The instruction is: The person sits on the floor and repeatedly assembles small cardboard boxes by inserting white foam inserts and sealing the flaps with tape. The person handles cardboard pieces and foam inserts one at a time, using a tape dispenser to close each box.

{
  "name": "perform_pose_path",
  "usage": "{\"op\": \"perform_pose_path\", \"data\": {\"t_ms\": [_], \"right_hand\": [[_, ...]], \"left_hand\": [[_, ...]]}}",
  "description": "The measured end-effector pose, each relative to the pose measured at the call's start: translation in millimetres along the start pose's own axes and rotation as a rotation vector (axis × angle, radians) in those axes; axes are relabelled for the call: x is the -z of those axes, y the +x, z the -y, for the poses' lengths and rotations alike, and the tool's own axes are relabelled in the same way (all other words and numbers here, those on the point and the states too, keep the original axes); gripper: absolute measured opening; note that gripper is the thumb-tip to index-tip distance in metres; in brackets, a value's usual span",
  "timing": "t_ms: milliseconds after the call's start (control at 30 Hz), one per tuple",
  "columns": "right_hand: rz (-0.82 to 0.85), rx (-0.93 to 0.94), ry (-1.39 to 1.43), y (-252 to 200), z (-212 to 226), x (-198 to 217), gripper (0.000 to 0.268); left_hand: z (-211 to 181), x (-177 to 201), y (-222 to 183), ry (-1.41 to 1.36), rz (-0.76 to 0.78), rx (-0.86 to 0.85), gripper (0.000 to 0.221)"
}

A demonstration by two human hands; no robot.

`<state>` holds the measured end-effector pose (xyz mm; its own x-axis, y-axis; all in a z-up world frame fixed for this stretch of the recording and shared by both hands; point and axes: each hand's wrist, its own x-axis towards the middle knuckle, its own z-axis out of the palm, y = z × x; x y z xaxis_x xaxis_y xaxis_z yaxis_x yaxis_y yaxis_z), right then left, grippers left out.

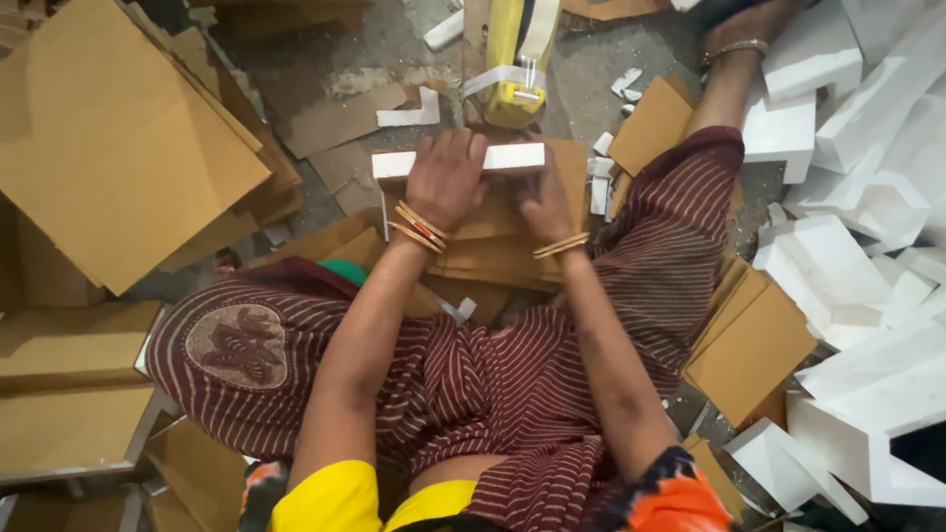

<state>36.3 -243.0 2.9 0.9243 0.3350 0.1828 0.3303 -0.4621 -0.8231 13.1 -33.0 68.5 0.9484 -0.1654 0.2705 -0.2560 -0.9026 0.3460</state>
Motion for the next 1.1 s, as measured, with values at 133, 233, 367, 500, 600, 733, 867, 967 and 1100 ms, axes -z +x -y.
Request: {"op": "perform_pose_path", "data": {"t_ms": [133,233,367,500,600,733,867,967,1100], "right_hand": [[-0.15,-0.23,0.201,32.5,-13.8,33.9,0.04],[-0.083,-0.403,0.253,77.4,-15.5,44.0,0.031],[0.091,-0.601,0.306,122.7,0.3,40.6,0.03],[0.043,-0.394,0.206,106.3,26.1,43.9,0.026],[0.02,-0.38,0.411,35.9,46.4,53.3,0.022],[0.04,-0.55,0.652,-9.7,52.4,38.2,0.021],[0.026,-0.674,0.772,-9.2,34.2,26.3,0.023],[0.032,-0.697,0.819,-4.8,21.8,23.7,0.024],[-0.004,-0.749,0.723,-5.1,6.8,20.3,0.023]], "left_hand": [[1.0,-0.7,-0.6,0.015,0.013,-0.025,0.049],[0.8,0.3,-1.9,-0.024,-0.012,-0.036,0.05],[0.8,-0.1,-2.2,-0.057,-0.054,-0.038,0.05],[5.3,-6.5,0.7,-0.048,-0.071,-0.056,0.044],[5.1,-12.4,-0.3,-0.025,-0.06,-0.051,0.04],[6.0,-11.3,8.9,0.003,-0.002,-0.075,0.039],[5.6,-7.2,16.7,-0.044,0.055,-0.085,0.043],[6.8,-5.2,20.2,-0.023,0.066,-0.079,0.042],[7.0,-5.4,20.8,-0.035,0.09,-0.084,0.038]]}}
